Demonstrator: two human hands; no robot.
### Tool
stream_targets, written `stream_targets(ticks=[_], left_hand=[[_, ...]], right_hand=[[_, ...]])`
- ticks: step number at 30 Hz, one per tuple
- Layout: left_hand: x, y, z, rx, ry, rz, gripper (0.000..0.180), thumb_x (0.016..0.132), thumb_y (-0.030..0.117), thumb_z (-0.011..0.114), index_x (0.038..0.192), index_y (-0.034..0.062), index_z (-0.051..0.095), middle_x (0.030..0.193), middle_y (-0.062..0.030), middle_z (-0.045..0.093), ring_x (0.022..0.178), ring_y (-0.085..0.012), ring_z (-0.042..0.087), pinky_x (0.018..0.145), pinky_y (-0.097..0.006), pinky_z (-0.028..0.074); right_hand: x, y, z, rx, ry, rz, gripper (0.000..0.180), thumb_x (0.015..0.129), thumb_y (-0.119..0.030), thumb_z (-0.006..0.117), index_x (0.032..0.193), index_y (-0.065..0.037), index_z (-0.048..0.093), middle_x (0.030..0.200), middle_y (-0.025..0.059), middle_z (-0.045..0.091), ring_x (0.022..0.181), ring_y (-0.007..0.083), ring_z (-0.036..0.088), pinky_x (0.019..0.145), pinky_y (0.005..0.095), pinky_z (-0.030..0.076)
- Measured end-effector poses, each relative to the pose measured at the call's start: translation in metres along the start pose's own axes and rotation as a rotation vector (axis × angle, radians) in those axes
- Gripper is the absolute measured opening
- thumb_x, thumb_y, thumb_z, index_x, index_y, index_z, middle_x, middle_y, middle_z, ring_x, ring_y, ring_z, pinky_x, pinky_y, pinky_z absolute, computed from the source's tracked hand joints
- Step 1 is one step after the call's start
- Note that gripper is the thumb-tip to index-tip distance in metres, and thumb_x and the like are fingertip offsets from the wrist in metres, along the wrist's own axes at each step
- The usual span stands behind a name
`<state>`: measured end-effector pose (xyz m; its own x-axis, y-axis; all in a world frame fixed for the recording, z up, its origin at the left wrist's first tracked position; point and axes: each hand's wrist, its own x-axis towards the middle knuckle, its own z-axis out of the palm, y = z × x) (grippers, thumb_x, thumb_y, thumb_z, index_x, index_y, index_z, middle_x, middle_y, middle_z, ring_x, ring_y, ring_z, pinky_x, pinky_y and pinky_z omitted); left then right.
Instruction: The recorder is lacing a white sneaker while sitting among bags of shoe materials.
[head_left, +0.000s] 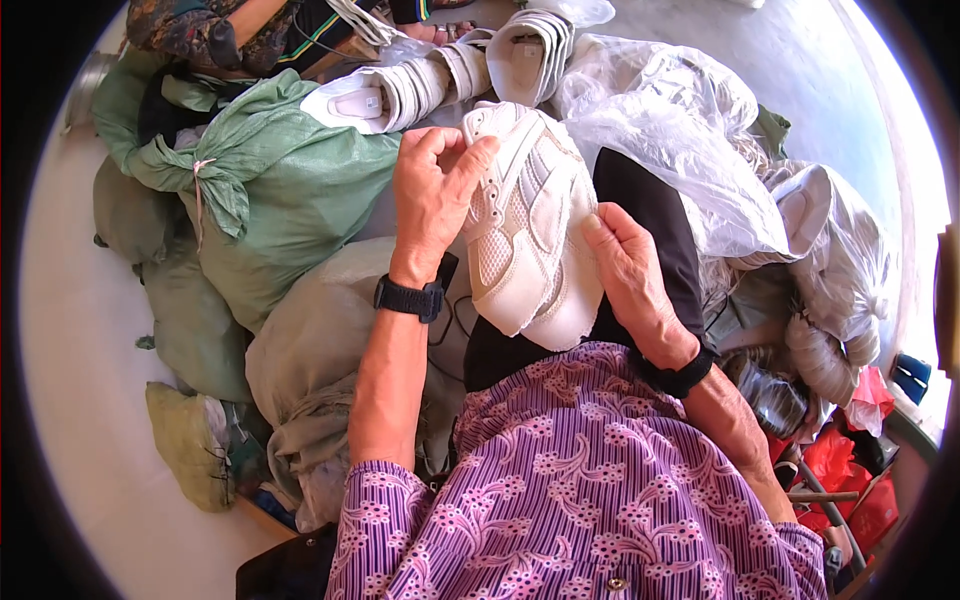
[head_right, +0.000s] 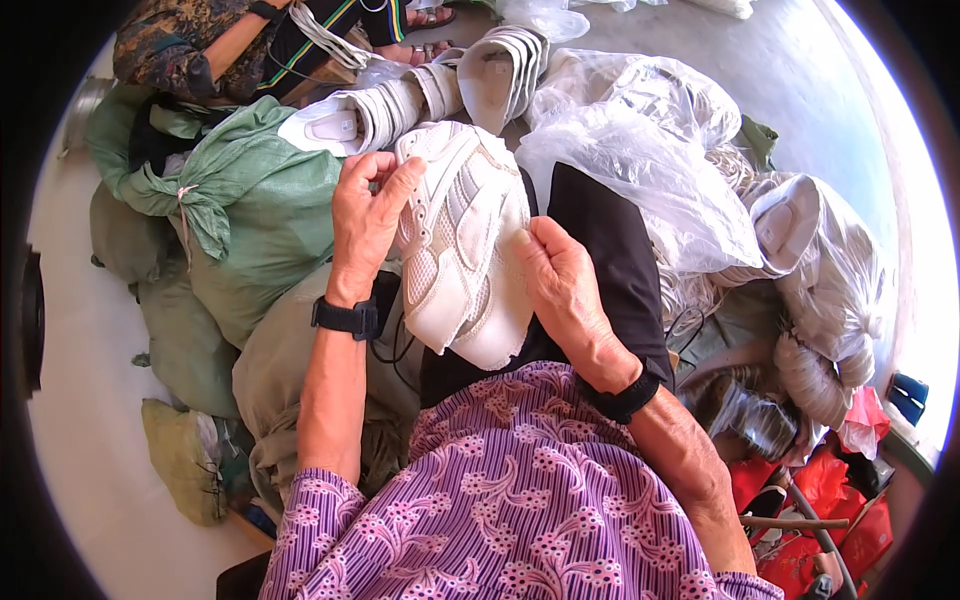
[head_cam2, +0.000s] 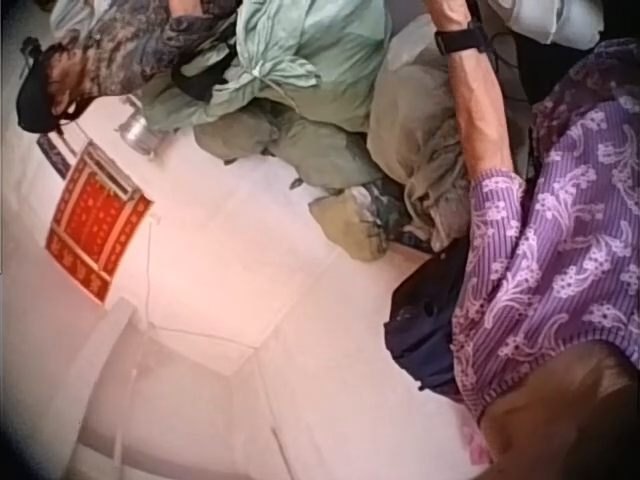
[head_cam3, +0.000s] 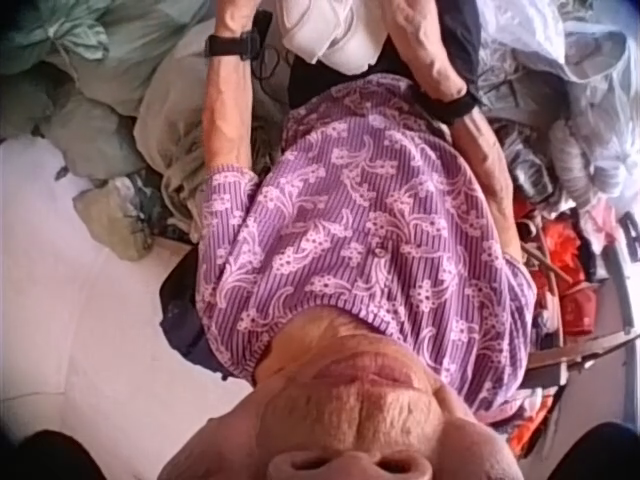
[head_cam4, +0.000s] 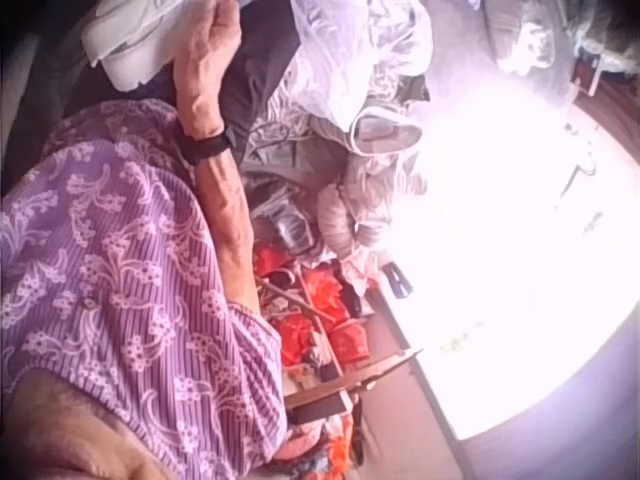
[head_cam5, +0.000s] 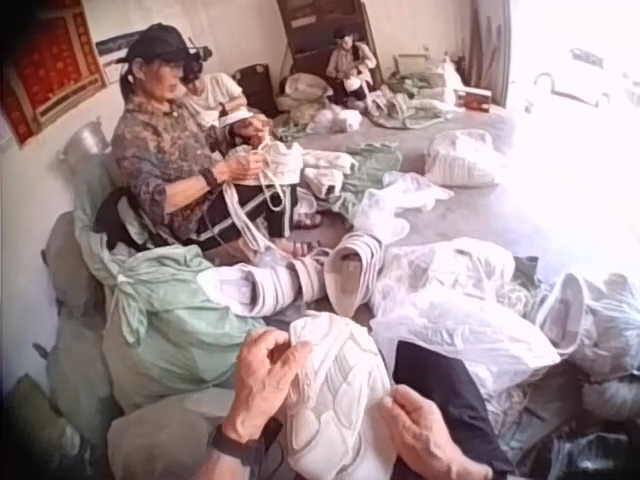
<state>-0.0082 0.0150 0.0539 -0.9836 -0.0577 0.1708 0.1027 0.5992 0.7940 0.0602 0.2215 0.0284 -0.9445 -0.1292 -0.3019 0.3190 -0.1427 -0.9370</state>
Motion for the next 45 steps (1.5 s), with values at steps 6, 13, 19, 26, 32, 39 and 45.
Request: stream_targets(ticks=[6, 13, 19, 26, 32, 39, 45], left_hand=[[0.005, -0.004, -0.005, -0.785, 0.156, -0.354, 0.019, 0.081, 0.015, 0.073, 0.088, 0.0005, 0.062, 0.083, -0.0009, 0.061, 0.073, -0.0082, 0.056, 0.069, -0.024, 0.048], [0.038, -0.014, -0.122, -0.763, 0.520, -0.295, 0.026, 0.087, 0.012, 0.062, 0.107, -0.0044, 0.061, 0.103, -0.0126, 0.063, 0.095, -0.0192, 0.061, 0.086, -0.031, 0.048], [0.022, -0.124, -0.122, 0.413, 0.541, -0.201, 0.033, 0.077, 0.027, 0.074, 0.082, -0.0033, 0.063, 0.093, -0.0159, 0.060, 0.087, -0.0268, 0.057, 0.078, -0.035, 0.044], [0.012, -0.083, 0.014, -0.028, 0.037, -0.032, 0.049, 0.084, 0.038, 0.071, 0.110, -0.0014, 0.058, 0.104, -0.0125, 0.059, 0.093, -0.0197, 0.057, 0.084, -0.032, 0.046], [0.019, -0.054, 0.074, -0.311, -0.085, 0.012, 0.036, 0.085, 0.031, 0.067, 0.088, -0.0040, 0.062, 0.078, -0.0133, 0.062, 0.070, -0.0185, 0.057, 0.065, -0.032, 0.046], [0.015, -0.046, 0.068, -0.069, -0.109, 0.001, 0.037, 0.086, 0.042, 0.063, 0.093, 0.0052, 0.063, 0.088, -0.0123, 0.058, 0.094, -0.0257, 0.049, 0.084, -0.035, 0.040], [0.016, -0.011, 0.072, 0.264, -0.016, 0.092, 0.043, 0.080, 0.045, 0.068, 0.073, 0.0045, 0.054, 0.079, -0.0139, 0.054, 0.083, -0.0296, 0.050, 0.079, -0.039, 0.043]], right_hand=[[0.008, 0.002, 0.003, 0.075, 0.002, 0.042, 0.020, 0.097, -0.021, 0.052, 0.089, -0.004, 0.058, 0.072, -0.0079, 0.047, 0.064, 0.0006, 0.040, 0.053, 0.0191, 0.033], [0.018, 0.013, -0.027, 0.490, 0.135, 0.251, 0.032, 0.096, -0.024, 0.049, 0.111, 0.003, 0.055, 0.093, 0.0073, 0.064, 0.075, 0.0143, 0.064, 0.063, 0.0275, 0.053], [0.002, 0.034, -0.017, 0.316, -0.005, 0.493, 0.032, 0.095, -0.030, 0.048, 0.099, 0.001, 0.056, 0.075, 0.0054, 0.059, 0.060, 0.0131, 0.057, 0.054, 0.0264, 0.050], [0.008, 0.031, -0.024, 0.114, -0.066, 0.536, 0.030, 0.097, -0.031, 0.048, 0.096, -0.002, 0.056, 0.075, 0.0033, 0.058, 0.058, 0.0101, 0.055, 0.051, 0.0237, 0.046], [0.015, 0.018, -0.028, -0.164, -0.119, 0.489, 0.032, 0.095, -0.030, 0.051, 0.082, -0.002, 0.057, 0.070, 0.0077, 0.059, 0.058, 0.0168, 0.058, 0.052, 0.0304, 0.048], [0.035, -0.018, -0.060, -1.029, 0.100, -0.398, 0.014, 0.082, -0.015, 0.059, 0.077, -0.002, 0.054, 0.072, 0.0189, 0.058, 0.071, 0.0395, 0.058, 0.063, 0.0454, 0.046], [0.124, -0.016, -0.120, -1.189, 0.118, -0.245, 0.048, 0.086, -0.036, 0.060, 0.125, -0.010, 0.051, 0.099, 0.0240, 0.065, 0.098, 0.0412, 0.061, 0.085, 0.0467, 0.047]])
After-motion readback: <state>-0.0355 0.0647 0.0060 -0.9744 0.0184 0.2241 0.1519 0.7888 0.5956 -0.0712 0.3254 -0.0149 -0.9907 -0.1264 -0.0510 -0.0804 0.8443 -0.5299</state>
